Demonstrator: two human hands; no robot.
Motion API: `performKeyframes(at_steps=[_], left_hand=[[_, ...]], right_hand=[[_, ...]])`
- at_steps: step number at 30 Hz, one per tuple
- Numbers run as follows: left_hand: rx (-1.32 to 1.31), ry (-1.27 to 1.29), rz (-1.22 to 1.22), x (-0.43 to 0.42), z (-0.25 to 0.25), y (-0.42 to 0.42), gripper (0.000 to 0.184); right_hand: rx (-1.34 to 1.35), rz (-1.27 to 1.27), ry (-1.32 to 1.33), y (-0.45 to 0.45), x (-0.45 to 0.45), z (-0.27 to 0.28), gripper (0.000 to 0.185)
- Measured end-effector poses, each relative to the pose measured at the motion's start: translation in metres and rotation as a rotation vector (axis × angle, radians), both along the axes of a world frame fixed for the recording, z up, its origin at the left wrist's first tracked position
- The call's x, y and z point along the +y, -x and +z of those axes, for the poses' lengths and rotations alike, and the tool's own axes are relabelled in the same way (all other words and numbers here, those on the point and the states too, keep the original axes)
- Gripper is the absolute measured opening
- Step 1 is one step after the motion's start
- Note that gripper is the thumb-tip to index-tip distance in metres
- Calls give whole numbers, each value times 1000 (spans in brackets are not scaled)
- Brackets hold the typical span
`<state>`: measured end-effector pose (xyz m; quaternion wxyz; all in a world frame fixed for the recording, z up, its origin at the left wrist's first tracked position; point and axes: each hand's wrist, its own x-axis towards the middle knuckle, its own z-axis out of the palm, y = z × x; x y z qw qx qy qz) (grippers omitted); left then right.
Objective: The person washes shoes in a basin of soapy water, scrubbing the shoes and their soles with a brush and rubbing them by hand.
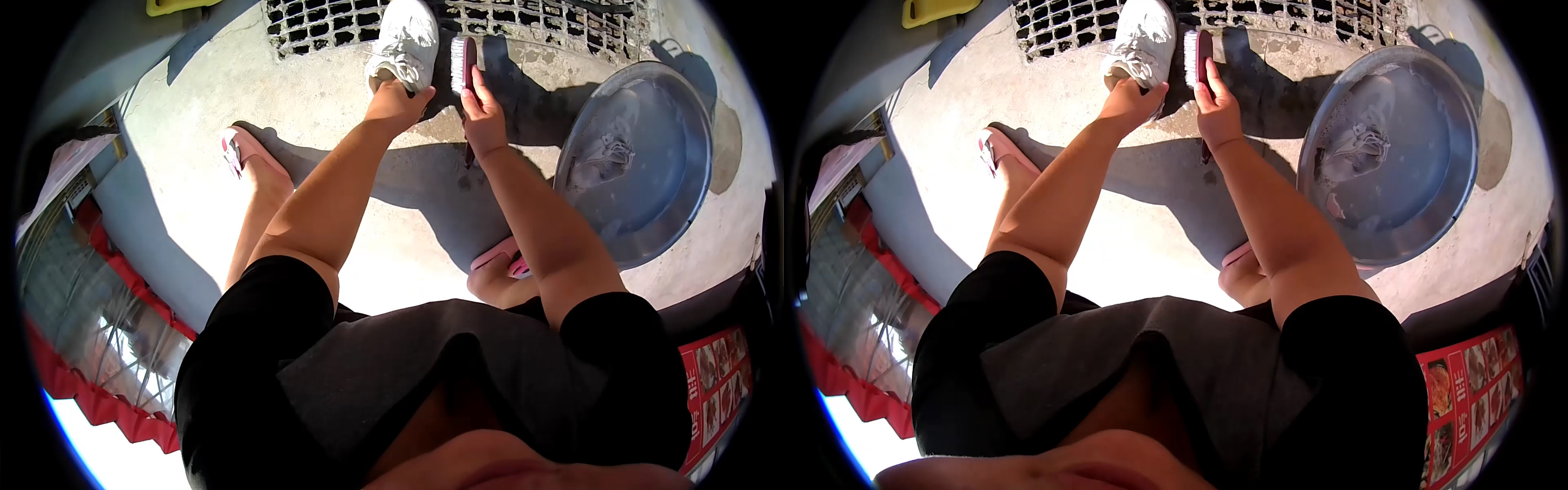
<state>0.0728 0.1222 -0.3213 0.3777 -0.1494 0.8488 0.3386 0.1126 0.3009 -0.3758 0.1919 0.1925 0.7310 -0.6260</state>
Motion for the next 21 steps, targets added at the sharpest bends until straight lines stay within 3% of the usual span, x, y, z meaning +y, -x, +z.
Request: performKeyframes(at_steps=[4,6,8,11,12,15,19,21], left_hand=[[-152,-119,399,-1,-32,-3,55],[-127,-299,889,-1,-42,0,51],[-187,-570,1397,-4,-67,2,45],[-274,-878,1459,-18,-70,3,50],[-279,-893,1482,-16,-60,6,50],[-267,-950,1530,-11,-45,9,47],[-186,-980,1544,-19,-58,0,46],[-145,-1058,1534,-18,-44,-3,46]], right_hand=[[-245,-123,116,-19,-6,7,50],[-426,-138,184,-25,-6,32,51],[-346,-42,296,-51,-5,30,50],[-189,225,77,-96,-9,25,53],[29,140,120,-113,-16,0,53],[-147,195,140,-89,-16,-3,51],[205,332,-69,-23,-26,-3,46],[80,559,-181,33,-47,14,46]])
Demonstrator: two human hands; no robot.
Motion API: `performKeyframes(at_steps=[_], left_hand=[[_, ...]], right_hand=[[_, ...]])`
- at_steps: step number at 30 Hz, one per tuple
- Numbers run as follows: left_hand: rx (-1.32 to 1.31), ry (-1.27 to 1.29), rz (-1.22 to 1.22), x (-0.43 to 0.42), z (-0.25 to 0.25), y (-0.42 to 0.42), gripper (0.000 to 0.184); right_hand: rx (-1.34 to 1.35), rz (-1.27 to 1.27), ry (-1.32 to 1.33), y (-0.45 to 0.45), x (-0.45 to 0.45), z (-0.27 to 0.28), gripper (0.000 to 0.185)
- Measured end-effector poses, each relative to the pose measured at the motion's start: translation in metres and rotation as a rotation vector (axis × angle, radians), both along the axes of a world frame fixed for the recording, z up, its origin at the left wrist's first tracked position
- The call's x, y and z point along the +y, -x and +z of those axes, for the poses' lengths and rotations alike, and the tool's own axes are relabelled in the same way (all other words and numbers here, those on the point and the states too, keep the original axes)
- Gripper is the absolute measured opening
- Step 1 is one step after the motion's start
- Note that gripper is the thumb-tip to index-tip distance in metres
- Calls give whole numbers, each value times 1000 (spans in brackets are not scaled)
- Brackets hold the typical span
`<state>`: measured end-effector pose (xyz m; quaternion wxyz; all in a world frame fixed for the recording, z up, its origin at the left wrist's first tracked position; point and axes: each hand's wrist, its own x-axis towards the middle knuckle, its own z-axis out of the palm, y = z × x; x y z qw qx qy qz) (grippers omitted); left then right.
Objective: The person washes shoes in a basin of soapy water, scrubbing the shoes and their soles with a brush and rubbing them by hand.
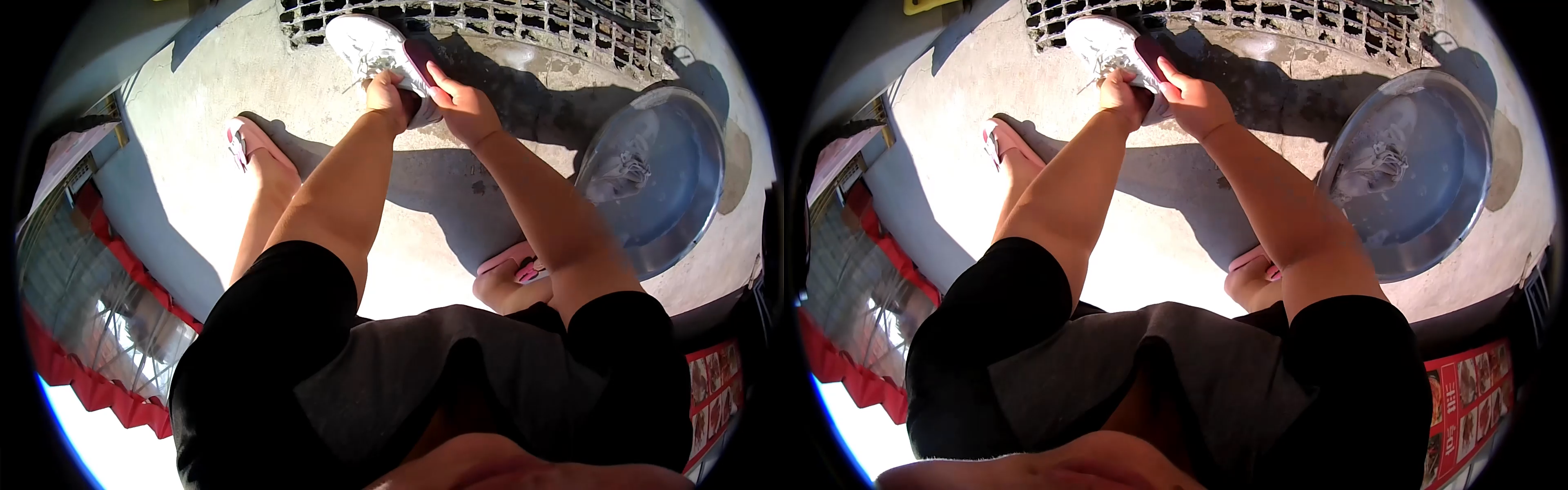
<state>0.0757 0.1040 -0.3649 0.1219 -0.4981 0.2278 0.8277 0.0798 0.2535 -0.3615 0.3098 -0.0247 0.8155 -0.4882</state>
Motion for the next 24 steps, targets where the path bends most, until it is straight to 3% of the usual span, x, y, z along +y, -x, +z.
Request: performKeyframes(at_steps=[1,3,6,8,11,14,16,18,20,21,22,24], left_hand=[[-45,11,-10,1,9,1,47],[-56,-10,-23,-5,-19,-2,49],[-14,-79,81,0,-6,1,51],[-41,-81,160,-4,-21,-6,54],[-49,-64,172,-6,-14,-7,53],[-27,-64,147,-7,-7,-5,51],[-153,55,134,-14,-35,-12,37],[-175,34,69,-17,-31,-11,30],[-110,-89,117,-14,-16,-10,28],[-66,-151,144,-12,-6,-6,27],[-64,-57,178,-8,5,-3,23],[1,2,201,-10,-14,-9,19]], right_hand=[[-43,110,-112,27,-13,12,46],[-118,262,-288,55,-26,21,47],[-109,190,-147,22,8,24,44],[189,172,14,-34,54,-5,45],[133,116,23,-43,55,-4,46],[-33,218,-135,30,-8,12,44],[-62,242,-266,63,-47,23,41],[-42,249,-254,62,-45,19,42],[-197,181,-86,28,-6,22,42],[-71,193,-50,-3,22,11,44],[60,208,-10,-30,47,3,46],[79,265,-48,-49,73,22,46]])
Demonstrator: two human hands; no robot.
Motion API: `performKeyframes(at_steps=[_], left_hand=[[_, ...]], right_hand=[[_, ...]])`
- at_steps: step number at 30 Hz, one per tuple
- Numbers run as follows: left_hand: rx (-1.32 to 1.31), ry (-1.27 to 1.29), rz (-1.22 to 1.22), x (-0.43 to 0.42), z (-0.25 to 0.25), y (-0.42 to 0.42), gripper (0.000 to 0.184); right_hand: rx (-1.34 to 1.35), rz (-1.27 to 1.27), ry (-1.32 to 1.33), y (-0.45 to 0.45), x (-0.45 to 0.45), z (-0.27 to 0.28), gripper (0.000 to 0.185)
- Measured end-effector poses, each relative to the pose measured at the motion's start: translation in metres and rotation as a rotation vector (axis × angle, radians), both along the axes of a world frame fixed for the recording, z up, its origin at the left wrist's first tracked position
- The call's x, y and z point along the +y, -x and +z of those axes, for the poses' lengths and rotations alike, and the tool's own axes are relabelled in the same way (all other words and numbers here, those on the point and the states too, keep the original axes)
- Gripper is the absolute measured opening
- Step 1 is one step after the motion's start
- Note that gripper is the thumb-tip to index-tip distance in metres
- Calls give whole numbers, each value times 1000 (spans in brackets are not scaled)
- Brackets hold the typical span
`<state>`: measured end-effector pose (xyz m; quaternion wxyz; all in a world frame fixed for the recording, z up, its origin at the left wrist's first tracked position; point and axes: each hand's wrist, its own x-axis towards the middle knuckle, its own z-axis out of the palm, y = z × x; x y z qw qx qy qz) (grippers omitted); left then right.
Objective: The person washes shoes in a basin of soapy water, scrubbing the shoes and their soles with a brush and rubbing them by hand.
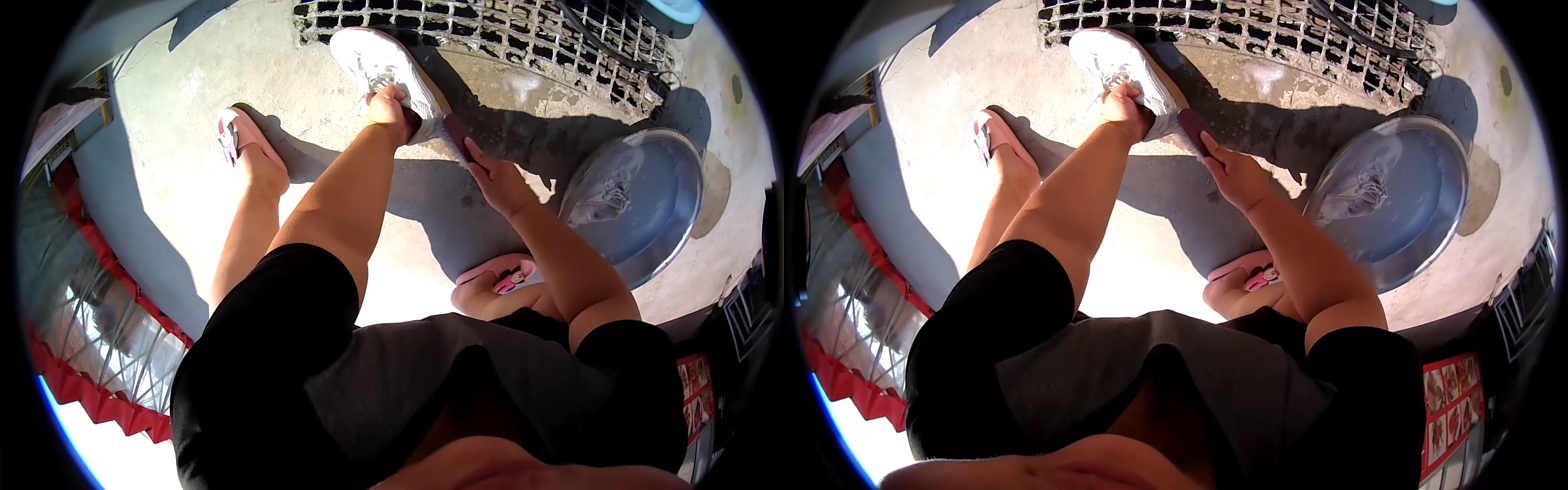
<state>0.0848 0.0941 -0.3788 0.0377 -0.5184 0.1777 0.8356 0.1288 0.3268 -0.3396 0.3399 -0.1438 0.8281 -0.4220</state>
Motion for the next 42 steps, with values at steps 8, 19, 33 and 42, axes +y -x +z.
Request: performKeyframes(at_steps=[8,19,33,42], left_hand=[[-135,23,-32,-4,-30,-4,30],[-82,172,-86,-4,-15,-2,56],[-71,236,-43,-7,-22,-6,48],[28,73,50,-6,-39,-8,43]], right_hand=[[-4,87,-292,87,-104,10,45],[67,179,-262,76,-109,20,45],[113,150,-175,58,-95,10,44],[-192,-203,4,-16,-28,-2,44]])
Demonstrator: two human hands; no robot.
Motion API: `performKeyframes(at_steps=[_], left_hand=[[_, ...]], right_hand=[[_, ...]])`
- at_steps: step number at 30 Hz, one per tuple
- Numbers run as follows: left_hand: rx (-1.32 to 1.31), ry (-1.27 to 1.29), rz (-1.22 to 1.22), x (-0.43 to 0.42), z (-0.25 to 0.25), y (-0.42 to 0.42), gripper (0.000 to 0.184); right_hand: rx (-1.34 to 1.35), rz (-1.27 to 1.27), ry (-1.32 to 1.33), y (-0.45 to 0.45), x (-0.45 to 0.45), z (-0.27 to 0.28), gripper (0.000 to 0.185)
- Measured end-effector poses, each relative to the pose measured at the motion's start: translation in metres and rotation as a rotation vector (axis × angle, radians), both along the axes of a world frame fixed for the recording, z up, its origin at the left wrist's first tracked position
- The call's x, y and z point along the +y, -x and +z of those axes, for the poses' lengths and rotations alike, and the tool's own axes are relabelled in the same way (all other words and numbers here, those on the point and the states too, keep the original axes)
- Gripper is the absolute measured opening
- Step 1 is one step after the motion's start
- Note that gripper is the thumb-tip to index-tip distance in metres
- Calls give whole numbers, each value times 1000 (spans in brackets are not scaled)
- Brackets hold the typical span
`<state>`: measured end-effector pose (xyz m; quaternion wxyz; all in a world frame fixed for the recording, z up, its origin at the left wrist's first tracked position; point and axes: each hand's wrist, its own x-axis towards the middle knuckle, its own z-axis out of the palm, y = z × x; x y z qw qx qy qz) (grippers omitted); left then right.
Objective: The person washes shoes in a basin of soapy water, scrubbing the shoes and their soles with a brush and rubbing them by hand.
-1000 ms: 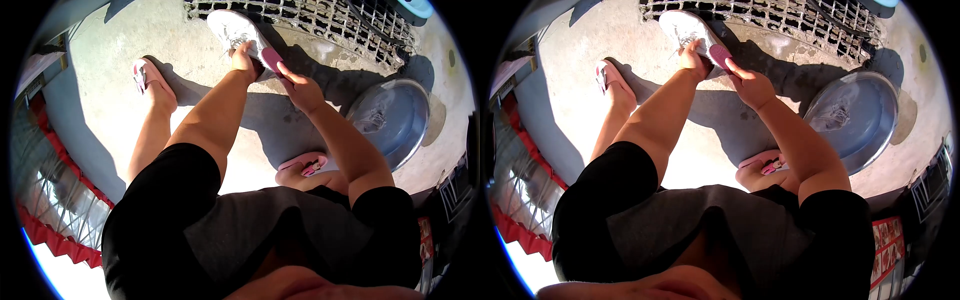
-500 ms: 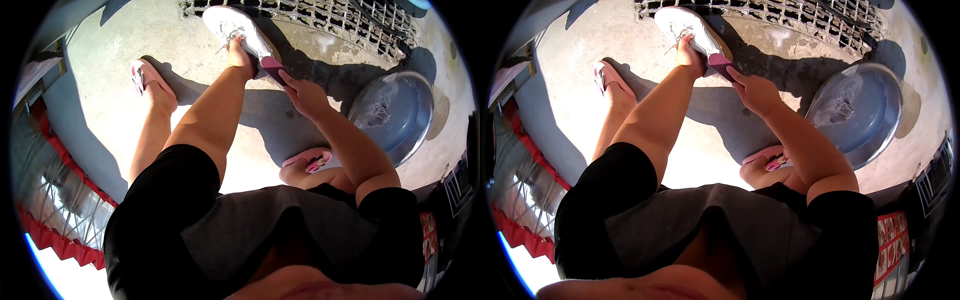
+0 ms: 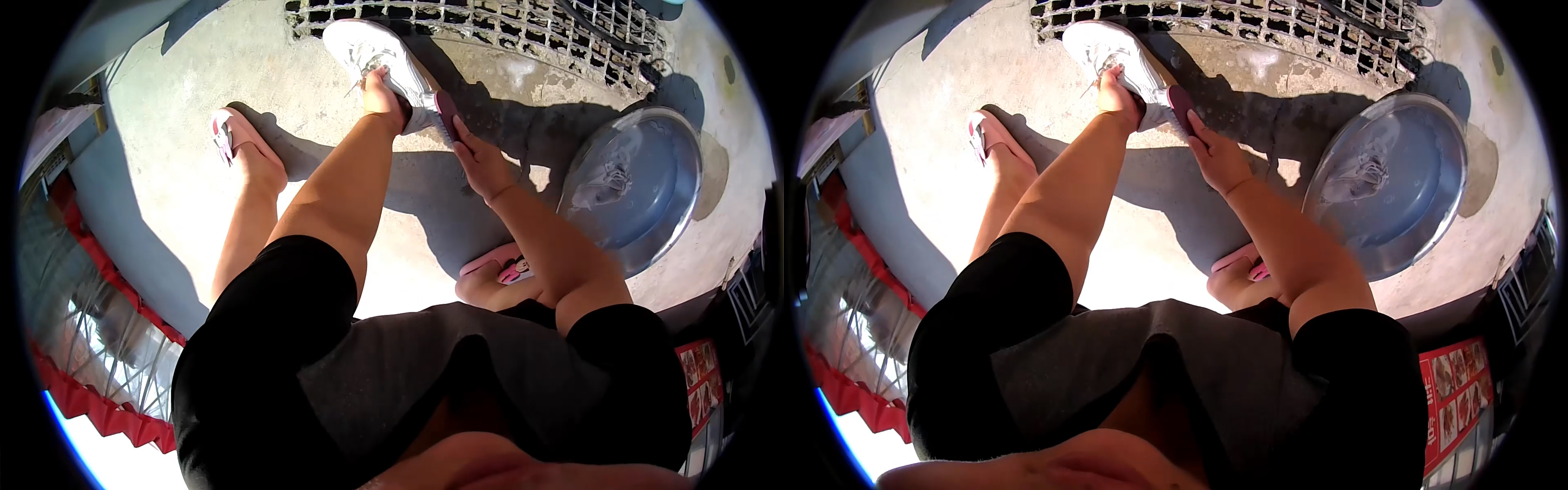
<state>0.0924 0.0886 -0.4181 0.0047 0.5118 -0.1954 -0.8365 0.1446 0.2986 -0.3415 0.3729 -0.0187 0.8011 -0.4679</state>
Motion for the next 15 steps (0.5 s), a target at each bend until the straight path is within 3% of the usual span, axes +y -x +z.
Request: performKeyframes(at_steps=[2,4,5,7,11,14,15], left_hand=[[12,29,-4,-1,-2,-2,38],[-157,100,-253,-9,4,-7,27],[-185,125,-151,2,21,4,23],[-177,86,-237,-2,25,5,25],[-126,31,-262,-2,14,2,38],[160,168,-816,6,53,6,54],[231,612,-1337,-2,46,1,65]], right_hand=[[69,-58,-5,-5,-1,-1,43],[109,-90,-38,5,-12,-4,42],[117,-97,-66,28,-28,-15,42],[-37,-67,-207,73,-54,-16,43],[18,6,-176,102,-50,-33,45],[8,-114,-55,68,-2,-67,47],[-91,-204,-35,60,15,-58,47]])
